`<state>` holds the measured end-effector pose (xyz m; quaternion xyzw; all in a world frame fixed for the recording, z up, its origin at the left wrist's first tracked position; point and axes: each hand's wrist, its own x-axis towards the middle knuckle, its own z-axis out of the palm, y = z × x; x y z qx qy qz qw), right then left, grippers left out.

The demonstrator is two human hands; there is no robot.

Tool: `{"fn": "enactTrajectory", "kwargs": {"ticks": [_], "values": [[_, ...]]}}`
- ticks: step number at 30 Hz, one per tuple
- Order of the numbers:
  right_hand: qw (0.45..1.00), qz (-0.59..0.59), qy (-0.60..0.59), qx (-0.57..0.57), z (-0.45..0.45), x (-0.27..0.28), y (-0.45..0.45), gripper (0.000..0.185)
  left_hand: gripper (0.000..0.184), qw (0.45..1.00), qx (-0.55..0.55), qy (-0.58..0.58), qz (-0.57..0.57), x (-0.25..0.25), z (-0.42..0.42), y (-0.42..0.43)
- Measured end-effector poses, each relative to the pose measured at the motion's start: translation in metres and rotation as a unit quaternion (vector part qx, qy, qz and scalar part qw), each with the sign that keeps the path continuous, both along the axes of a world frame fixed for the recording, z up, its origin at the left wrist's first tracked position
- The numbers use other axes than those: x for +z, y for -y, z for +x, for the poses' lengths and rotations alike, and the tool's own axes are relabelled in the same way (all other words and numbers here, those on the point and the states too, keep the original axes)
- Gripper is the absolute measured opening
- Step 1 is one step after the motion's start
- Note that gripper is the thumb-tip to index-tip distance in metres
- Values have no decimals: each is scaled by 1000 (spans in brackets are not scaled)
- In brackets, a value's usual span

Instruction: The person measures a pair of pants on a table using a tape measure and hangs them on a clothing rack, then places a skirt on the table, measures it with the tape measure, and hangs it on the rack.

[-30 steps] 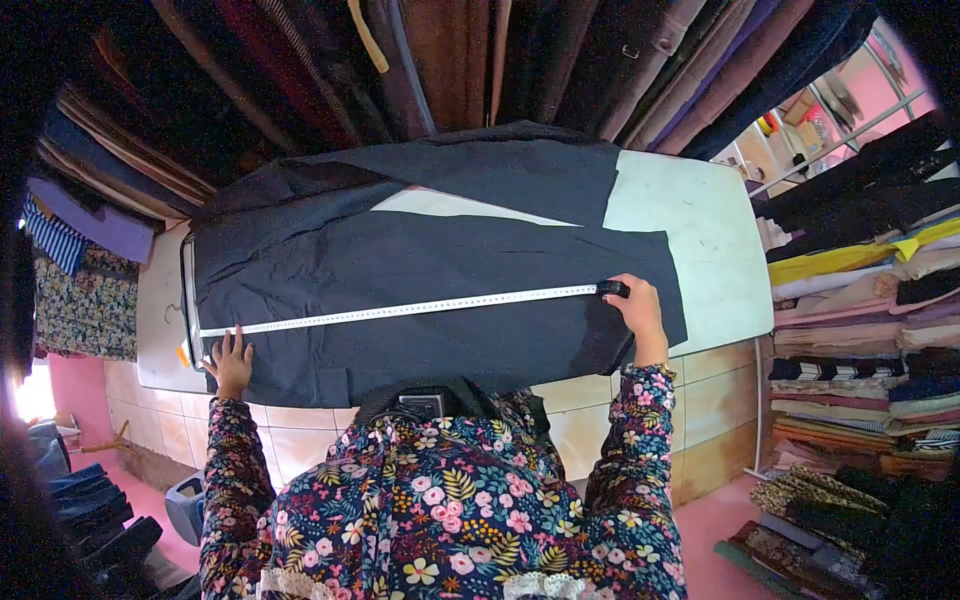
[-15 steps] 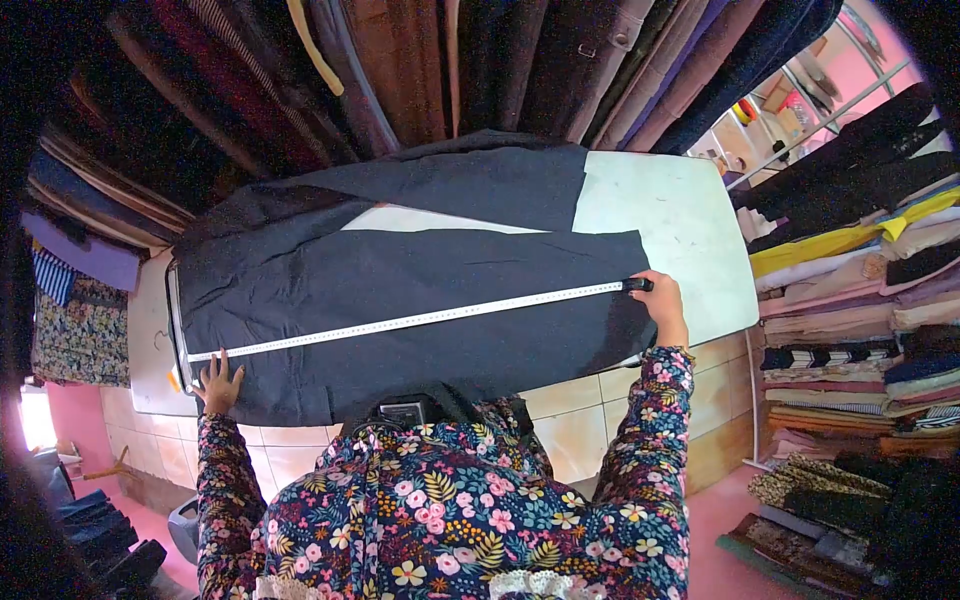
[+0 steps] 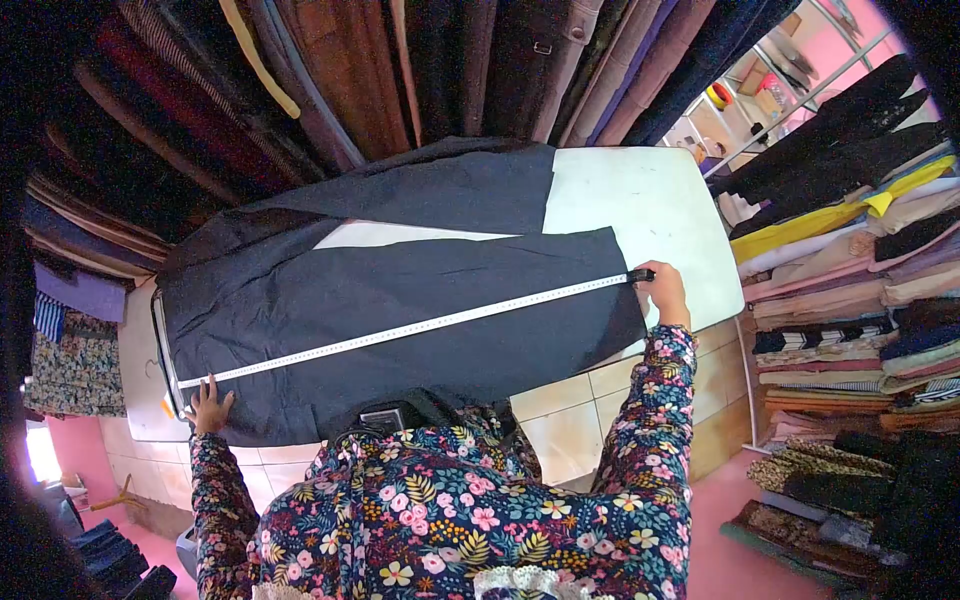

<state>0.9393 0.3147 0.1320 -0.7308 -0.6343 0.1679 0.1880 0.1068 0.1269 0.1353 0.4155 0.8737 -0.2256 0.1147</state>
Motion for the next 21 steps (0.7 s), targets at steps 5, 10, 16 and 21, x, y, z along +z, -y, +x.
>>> {"fn": "enactTrajectory", "kwargs": {"ticks": [5,10,16,21], "values": [[1000,-20,15,-2,3,4,-5,30,78,1000,12,11,-8,3,0,-2],[999,-35,2,4,9,0,-7,30,78,1000,20,19,-12,3,-2,-2],[997,-61,-30,21,14,-2,-10,31,78,1000,21,15,-8,2,-5,0],[995,-83,-35,32,17,-2,-11,32,80,999,26,7,-41,0,-9,-1]]}}
